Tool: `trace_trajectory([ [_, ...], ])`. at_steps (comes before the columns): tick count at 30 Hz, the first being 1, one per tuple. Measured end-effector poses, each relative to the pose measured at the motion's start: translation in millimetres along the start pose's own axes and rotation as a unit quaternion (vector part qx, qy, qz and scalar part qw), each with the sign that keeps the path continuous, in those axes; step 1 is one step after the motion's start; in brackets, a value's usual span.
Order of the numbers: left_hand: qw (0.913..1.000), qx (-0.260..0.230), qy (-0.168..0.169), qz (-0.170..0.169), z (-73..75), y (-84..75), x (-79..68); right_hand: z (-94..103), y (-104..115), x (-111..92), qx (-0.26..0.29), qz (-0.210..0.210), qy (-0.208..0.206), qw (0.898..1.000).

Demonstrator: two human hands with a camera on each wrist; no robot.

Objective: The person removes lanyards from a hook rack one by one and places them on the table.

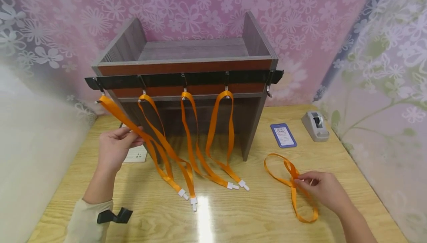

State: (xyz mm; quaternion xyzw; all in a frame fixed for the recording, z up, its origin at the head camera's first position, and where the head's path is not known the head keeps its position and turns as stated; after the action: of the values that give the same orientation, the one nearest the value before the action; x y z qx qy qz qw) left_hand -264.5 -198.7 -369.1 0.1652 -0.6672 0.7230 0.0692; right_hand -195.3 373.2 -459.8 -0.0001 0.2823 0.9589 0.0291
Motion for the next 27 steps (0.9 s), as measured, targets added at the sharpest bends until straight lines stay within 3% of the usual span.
trace_trajectory([
  [6,1.0000,-0.005,-0.002,0.004,-0.3,-1.2,-0.3,-6.0,-9,-2,0.001,-0.028,0.005,1.000],
  [14,1.0000,0.004,0.002,0.006,0.2,-1.6,0.1,-18.7,-28,-7,0.060,-0.117,0.061,0.989],
  [21,0.9999,0.006,0.008,0.007,1.1,1.0,-0.2,-22.4,-32,-8,0.103,-0.122,0.078,0.984],
  [27,0.9999,0.005,0.011,0.006,0.3,1.2,0.4,-18.2,-27,-7,0.112,-0.112,0.068,0.985],
])
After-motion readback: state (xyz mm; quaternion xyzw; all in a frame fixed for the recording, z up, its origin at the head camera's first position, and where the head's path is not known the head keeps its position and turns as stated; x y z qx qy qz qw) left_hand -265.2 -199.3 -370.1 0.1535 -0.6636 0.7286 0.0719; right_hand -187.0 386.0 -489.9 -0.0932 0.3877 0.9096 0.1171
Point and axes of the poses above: each hand's wrist, its own x-axis towards the middle knuckle, its own z-axis out of the back of the hand, y = z × x, the point moved 10 cm from there along x, towards the middle knuckle, and after that the axes turned 14 degrees about -z, right-handed, at the moved point
